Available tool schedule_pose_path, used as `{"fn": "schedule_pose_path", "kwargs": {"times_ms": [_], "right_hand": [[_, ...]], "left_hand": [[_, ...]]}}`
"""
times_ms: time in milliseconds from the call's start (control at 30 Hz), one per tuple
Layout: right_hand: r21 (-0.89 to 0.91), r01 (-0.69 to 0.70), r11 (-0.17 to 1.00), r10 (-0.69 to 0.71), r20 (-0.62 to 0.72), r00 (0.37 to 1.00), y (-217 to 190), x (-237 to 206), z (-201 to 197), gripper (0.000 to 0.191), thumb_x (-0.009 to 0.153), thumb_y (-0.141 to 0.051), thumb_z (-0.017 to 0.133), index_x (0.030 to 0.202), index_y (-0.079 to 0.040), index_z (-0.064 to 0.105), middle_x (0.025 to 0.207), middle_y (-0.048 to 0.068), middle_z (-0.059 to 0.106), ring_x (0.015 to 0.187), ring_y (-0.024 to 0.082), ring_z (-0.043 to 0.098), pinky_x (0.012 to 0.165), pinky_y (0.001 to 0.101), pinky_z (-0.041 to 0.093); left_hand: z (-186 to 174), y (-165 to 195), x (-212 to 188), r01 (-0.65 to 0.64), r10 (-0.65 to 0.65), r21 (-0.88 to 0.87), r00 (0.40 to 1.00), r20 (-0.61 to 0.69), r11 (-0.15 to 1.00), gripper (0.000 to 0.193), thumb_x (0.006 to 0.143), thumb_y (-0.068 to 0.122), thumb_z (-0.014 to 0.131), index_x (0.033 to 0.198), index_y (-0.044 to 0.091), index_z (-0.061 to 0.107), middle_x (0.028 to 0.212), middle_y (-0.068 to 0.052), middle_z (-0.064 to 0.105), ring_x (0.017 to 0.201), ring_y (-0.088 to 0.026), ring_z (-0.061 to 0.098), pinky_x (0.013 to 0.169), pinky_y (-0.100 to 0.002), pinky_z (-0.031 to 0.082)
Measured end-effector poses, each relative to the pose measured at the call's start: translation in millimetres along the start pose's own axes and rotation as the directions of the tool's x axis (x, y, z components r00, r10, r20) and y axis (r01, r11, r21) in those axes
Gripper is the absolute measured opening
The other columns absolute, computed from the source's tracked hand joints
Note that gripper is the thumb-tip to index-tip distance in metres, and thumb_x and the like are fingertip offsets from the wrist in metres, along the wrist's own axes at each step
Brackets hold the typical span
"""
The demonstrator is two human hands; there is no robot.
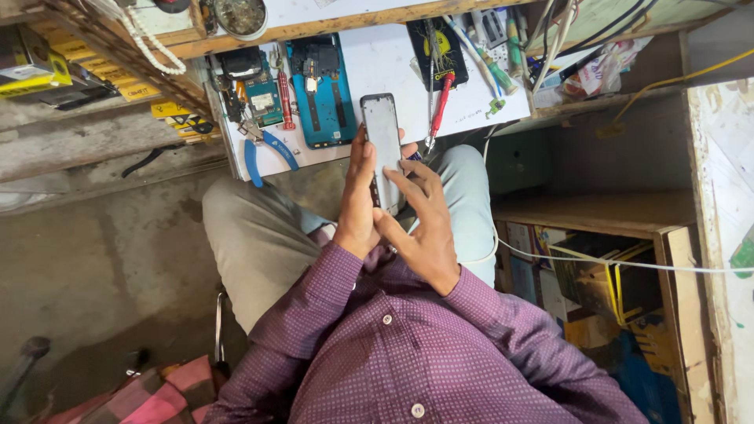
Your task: The person pries open the back of a smartphone, separates the back cover from the frame, and works on the internal components. They then use a screwdriver to unscrew screws from the phone's midframe while holding the phone on their lap.
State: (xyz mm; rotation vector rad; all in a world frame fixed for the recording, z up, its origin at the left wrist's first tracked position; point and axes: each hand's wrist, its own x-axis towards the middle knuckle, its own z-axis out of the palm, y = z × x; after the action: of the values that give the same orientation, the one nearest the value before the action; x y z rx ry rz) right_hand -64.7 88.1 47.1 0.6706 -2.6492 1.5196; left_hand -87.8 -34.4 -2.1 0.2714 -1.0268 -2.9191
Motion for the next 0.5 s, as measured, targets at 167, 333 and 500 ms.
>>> {"fn": "schedule_pose_path", "kwargs": {"times_ms": [167,333,500], "right_hand": [[-0.136,0.047,0.990,-0.040,0.059,0.997,-15,5,-4,0.054,0.088,-0.022,0.081,0.138,-0.007,0.064,0.150,0.021,0.045,0.125,0.036,0.055,0.104,0.0423,0.048],[-0.066,0.022,0.998,-0.021,0.014,1.000,-9,3,-13,0.044,0.093,-0.017,0.078,0.134,-0.006,0.065,0.145,0.020,0.050,0.114,0.031,0.063,0.098,0.0382,0.053],[-0.128,-0.041,0.991,0.028,-0.106,0.994,7,9,-24,0.028,0.096,-0.010,0.076,0.123,-0.004,0.071,0.116,0.015,0.064,0.102,0.027,0.065,0.087,0.0352,0.052]], "left_hand": [[-8,5,-6,0.158,-0.135,-0.288,0.986,0.097,0.945,0.070,0.109,0.052,0.041,0.159,0.003,0.035,0.148,-0.018,0.053,0.136,-0.032,0.054,0.110,-0.048,0.048],[-20,9,-15,0.145,-0.094,-0.335,0.982,0.163,0.931,0.070,0.112,0.051,0.038,0.159,-0.001,0.037,0.151,-0.023,0.053,0.136,-0.035,0.056,0.116,-0.046,0.046],[-34,14,-33,0.184,-0.137,-0.317,0.977,0.165,0.930,0.073,0.111,0.052,0.037,0.160,-0.002,0.035,0.154,-0.024,0.049,0.136,-0.037,0.055,0.116,-0.049,0.045]]}}
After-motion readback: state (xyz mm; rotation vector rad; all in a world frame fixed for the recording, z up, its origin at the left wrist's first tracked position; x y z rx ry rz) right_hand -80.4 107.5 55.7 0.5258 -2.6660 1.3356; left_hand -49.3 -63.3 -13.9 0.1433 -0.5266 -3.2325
